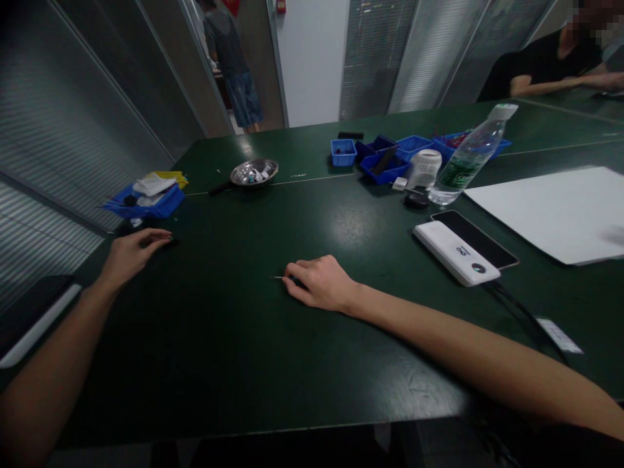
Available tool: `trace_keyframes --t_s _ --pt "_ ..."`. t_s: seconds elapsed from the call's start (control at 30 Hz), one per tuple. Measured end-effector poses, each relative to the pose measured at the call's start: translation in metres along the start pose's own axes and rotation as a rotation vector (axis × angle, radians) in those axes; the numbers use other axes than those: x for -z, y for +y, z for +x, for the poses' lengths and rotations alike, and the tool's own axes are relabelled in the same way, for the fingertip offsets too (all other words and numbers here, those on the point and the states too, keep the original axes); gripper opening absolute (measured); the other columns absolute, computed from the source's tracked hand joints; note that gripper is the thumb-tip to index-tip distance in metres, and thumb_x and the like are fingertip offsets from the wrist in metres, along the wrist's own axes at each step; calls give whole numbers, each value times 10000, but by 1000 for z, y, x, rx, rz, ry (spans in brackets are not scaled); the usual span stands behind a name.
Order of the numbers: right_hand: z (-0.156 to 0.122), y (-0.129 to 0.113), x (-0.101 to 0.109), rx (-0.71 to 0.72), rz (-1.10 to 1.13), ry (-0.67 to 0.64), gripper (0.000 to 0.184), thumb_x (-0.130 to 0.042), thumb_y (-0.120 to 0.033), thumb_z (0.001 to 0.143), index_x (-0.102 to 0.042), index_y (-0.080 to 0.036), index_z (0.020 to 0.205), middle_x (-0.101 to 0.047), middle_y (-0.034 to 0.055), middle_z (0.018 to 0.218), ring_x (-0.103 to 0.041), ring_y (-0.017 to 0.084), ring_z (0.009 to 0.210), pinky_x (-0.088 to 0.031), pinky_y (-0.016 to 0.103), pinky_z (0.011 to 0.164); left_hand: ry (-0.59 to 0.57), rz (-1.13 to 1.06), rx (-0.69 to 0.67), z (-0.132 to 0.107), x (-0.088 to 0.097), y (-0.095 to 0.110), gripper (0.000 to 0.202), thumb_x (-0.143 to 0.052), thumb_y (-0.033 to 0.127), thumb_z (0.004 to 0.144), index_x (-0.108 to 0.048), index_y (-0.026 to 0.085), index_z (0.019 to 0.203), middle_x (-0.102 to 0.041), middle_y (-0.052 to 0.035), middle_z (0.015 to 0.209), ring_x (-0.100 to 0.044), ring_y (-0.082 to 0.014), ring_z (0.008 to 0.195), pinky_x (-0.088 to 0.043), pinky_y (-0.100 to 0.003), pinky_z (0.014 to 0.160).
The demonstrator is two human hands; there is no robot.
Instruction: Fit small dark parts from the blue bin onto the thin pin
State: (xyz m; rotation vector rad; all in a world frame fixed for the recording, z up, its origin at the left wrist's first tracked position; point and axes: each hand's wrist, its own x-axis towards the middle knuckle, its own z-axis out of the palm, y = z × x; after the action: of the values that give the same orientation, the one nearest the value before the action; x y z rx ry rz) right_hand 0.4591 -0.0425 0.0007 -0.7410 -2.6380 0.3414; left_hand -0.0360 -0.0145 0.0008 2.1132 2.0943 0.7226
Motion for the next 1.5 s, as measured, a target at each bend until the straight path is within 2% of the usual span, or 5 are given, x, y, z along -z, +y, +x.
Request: trace_keyframes --t_s 0.5,0.73,1.0,1.27,1.5 --pt "0 0 0 3 7 -2 325 -383 -368 1033 -630 -156 1041 -656 30 814 -535 103 634 -342 235 577 -19 66 94 1 2 12 302 -641 415 880 -718 237 1112 -747 3 1033 -664 -152 833 -491 -258 812" --pt "1 -1 -1 -5 -10 -1 326 -386 -370 1031 -632 -157 1021 -659 34 815 -544 108 645 -344 241 585 4 34 172 3 -4 2 327 -650 431 856 -740 230 1098 -755 6 986 -643 -147 761 -477 -242 742" --pt "1 -2 0 -8 0 -6 310 -396 -365 1029 -631 -163 1027 -665 32 826 -548 107 646 -346 239 586 -51 343 -166 -6 -3 16 328 -481 283 955 -715 191 1166 -711 -51 1199 -662 -217 1006 -474 -319 900" --pt "1 -2 0 -15 -9 -21 312 -390 -366 1029 -627 -163 1034 -662 30 827 -554 108 653 -356 239 595 -40 558 -161 -9 -20 35 452 -352 268 985 -635 138 1312 -683 -183 1159 -626 -347 1027 -456 -484 908" --pt "1 -1 2 2 -11 -20 321 -382 -368 1031 -625 -159 1027 -651 29 805 -528 103 624 -335 236 570 13 449 -189 -8 -27 28 422 -385 263 969 -614 127 1296 -624 -183 1231 -570 -327 1133 -450 -448 977"
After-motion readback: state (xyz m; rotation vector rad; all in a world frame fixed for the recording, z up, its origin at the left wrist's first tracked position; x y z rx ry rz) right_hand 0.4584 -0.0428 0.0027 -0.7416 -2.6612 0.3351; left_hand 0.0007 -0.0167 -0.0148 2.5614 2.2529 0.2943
